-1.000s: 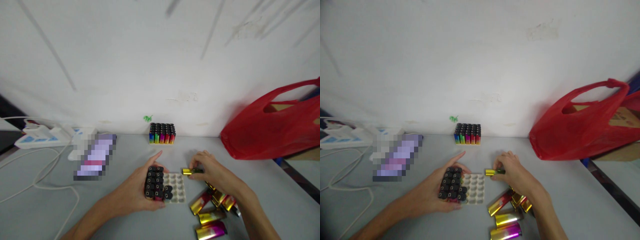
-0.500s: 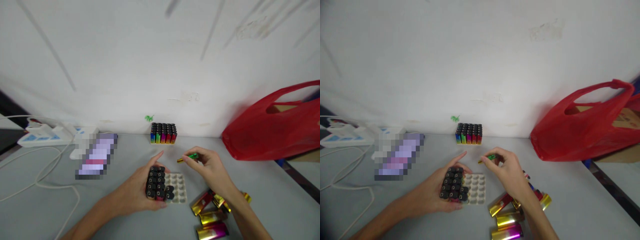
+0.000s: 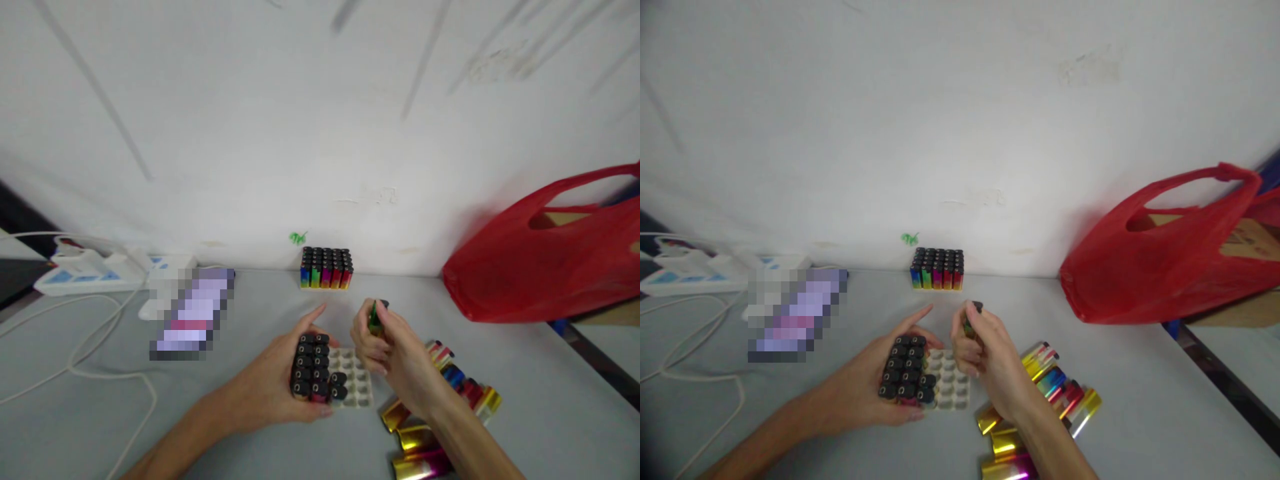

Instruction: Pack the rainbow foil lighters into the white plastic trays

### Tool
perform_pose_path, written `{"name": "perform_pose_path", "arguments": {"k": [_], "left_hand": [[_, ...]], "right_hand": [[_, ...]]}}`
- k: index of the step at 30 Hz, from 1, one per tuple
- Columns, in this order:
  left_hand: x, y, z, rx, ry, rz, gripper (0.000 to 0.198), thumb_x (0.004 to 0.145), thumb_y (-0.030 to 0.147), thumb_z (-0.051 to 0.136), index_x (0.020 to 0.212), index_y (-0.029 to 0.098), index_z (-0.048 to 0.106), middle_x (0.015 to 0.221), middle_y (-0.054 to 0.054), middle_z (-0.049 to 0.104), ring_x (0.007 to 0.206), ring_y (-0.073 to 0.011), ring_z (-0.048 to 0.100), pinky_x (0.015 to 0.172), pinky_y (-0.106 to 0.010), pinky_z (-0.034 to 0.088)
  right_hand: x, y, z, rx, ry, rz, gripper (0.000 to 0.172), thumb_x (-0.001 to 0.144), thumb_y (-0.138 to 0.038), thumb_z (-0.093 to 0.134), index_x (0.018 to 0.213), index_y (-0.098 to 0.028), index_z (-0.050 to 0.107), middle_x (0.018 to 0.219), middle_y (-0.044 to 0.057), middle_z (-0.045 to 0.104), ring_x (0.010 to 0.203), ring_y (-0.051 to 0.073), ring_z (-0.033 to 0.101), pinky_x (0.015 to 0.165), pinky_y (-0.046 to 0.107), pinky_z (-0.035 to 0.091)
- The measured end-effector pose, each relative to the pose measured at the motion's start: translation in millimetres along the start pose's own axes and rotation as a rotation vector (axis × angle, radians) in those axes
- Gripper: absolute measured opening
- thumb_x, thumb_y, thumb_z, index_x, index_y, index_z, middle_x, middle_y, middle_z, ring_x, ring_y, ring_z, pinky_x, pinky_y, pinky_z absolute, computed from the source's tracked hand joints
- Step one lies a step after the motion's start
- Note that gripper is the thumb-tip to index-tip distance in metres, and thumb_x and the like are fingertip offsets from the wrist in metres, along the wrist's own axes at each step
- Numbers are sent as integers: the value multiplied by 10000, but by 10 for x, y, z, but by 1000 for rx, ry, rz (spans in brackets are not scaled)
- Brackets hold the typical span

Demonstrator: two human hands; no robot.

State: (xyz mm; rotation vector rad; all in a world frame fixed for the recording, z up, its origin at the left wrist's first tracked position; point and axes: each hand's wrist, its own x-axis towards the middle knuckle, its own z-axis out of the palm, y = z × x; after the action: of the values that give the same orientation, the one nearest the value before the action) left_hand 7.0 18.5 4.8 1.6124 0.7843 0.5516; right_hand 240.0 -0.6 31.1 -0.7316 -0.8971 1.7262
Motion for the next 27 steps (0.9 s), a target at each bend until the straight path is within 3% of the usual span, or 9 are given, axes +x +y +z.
{"name": "perform_pose_path", "arguments": {"k": [2, 6, 11, 17, 22, 27], "left_hand": [[-1, 2, -4, 38, 15, 2, 1339, 719, 208, 970, 1772, 332, 153, 1463, -94, 660, 1194, -293, 733, 1068, -432, 592], [-7, -7, -4, 38, 17, -7, 1339, 718, 219, 971, 1772, 336, 153, 1484, -98, 646, 1197, -296, 729, 1070, -440, 593], [-10, -19, 1, 45, 7, 1, 1337, 731, 231, 970, 1772, 353, 140, 1490, -98, 648, 1162, -284, 736, 1052, -444, 598], [-17, -2, 23, -32, 11, -22, 1329, 733, 207, 951, 1776, 332, 139, 1499, -110, 636, 1125, -269, 749, 969, -399, 628], [-9, 13, 16, 27, 15, -13, 1327, 727, 211, 956, 1775, 335, 151, 1496, -108, 642, 1084, -256, 754, 975, -396, 617], [-4, 26, 16, 2, 12, -7, 1308, 732, 201, 951, 1769, 348, 166, 1471, -95, 655, 1095, -253, 751, 1000, -403, 609]], "right_hand": [[12, 12, 19, 101, -43, 55, 625, 1031, -708, 609, 668, -229, 437, 623, -93, 245, 545, 103, 145, 473, 247, 166], [29, 58, 21, 187, -32, 82, 681, 1004, -716, 594, 587, -264, 300, 550, -108, 188, 487, 87, 116, 448, 257, 127], [16, 124, 29, 168, -25, 139, 709, 986, -755, 570, 553, -277, 274, 499, -110, 187, 446, 82, 113, 444, 276, 102], [36, 162, 43, 46, 59, 119, 717, 989, -763, 535, 535, -280, 262, 499, -97, 204, 456, 90, 198, 487, 289, 177], [40, 152, 49, 71, 78, 111, 732, 967, -783, 548, 523, -283, 249, 481, -108, 165, 454, 90, 121, 473, 301, 117], [20, 152, 68, 159, 95, 100, 668, 910, -679, 649, 525, -286, 268, 477, -121, 159, 443, 81, 105, 454, 293, 114]]}}
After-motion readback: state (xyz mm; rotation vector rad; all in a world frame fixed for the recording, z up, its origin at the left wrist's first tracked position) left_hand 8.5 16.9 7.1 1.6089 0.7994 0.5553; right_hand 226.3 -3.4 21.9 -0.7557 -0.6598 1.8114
